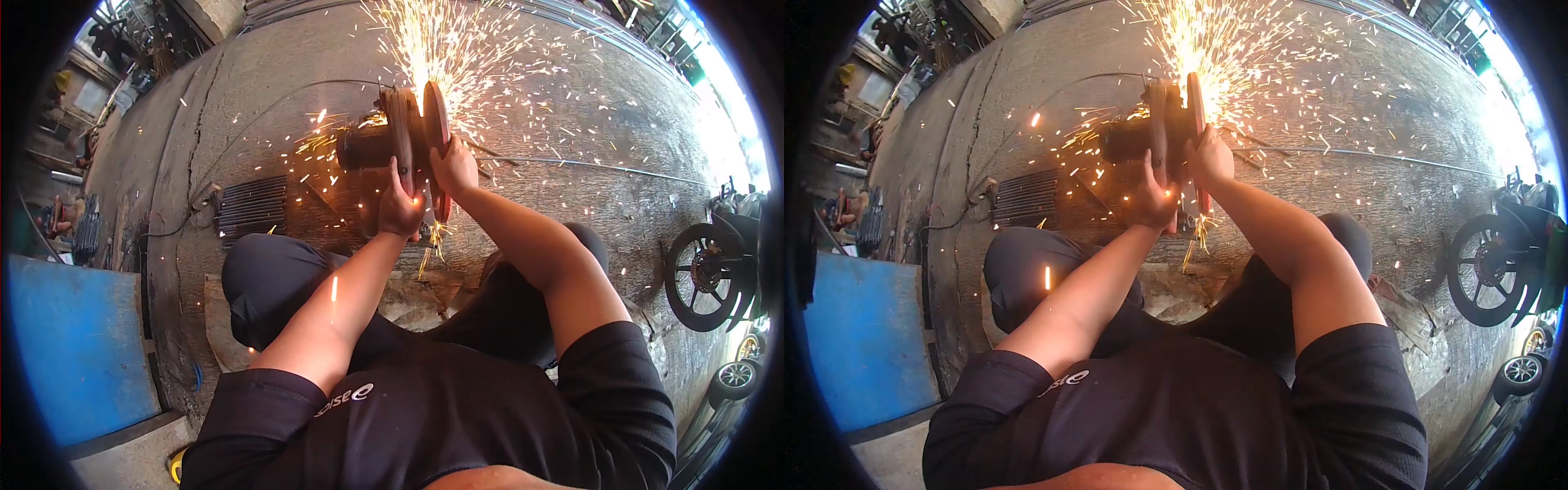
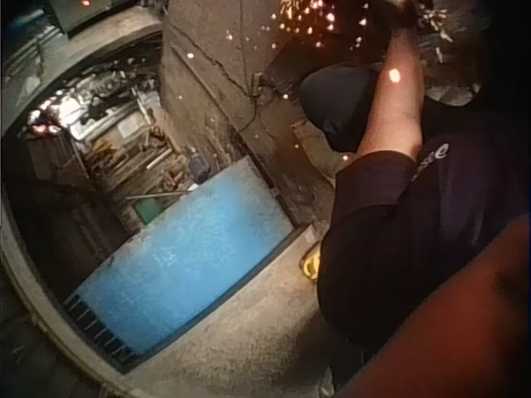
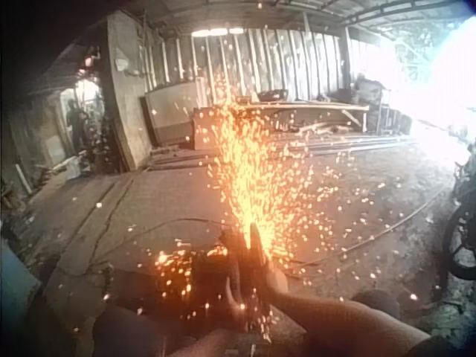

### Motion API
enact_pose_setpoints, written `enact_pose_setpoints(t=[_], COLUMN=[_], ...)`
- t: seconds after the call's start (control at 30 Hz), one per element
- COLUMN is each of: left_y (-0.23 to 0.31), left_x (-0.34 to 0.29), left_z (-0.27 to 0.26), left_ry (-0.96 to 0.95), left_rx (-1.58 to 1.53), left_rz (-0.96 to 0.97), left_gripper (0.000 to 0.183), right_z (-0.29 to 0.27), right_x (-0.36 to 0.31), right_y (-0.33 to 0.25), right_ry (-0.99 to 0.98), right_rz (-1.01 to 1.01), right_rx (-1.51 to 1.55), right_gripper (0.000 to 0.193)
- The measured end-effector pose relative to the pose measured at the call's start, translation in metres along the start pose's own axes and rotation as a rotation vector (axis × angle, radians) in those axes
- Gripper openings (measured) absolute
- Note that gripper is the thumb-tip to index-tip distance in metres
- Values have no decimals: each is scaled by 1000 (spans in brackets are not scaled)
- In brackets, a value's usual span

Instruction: The person is using a chop saw to cut a metal rod into smaller pieces.

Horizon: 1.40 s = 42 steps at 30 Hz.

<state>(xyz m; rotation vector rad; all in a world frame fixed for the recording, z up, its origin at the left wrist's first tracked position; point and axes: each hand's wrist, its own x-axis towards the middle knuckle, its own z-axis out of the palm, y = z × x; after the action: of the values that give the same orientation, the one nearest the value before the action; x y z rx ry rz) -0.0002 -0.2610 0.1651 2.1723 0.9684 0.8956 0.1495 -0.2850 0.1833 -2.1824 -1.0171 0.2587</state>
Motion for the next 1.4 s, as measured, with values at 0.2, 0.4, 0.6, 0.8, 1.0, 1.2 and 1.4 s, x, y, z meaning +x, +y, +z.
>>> enact_pose_setpoints(t=[0.2,0.4,0.6,0.8,1.0,1.2,1.4], left_y=[-1,-7,-3,-3,-5,-6,-6], left_x=[0,-2,-2,-1,-3,-5,-5], left_z=[3,7,4,5,5,5,6], left_ry=[-69,-68,-74,-81,-94,-86,-67], left_rx=[-116,-46,-42,-107,-93,-122,-89], left_rz=[-149,-156,-164,-184,-180,-145,-117], left_gripper=[79,79,80,79,79,80,80], right_z=[4,5,2,4,5,5,2], right_x=[3,2,-1,2,1,1,-1], right_y=[5,6,5,5,8,8,7], right_ry=[22,39,33,0,18,-19,-41], right_rz=[4,-12,2,24,-17,-5,24], right_rx=[17,19,26,-8,25,18,55], right_gripper=[45,52,52,49,45,45,45])
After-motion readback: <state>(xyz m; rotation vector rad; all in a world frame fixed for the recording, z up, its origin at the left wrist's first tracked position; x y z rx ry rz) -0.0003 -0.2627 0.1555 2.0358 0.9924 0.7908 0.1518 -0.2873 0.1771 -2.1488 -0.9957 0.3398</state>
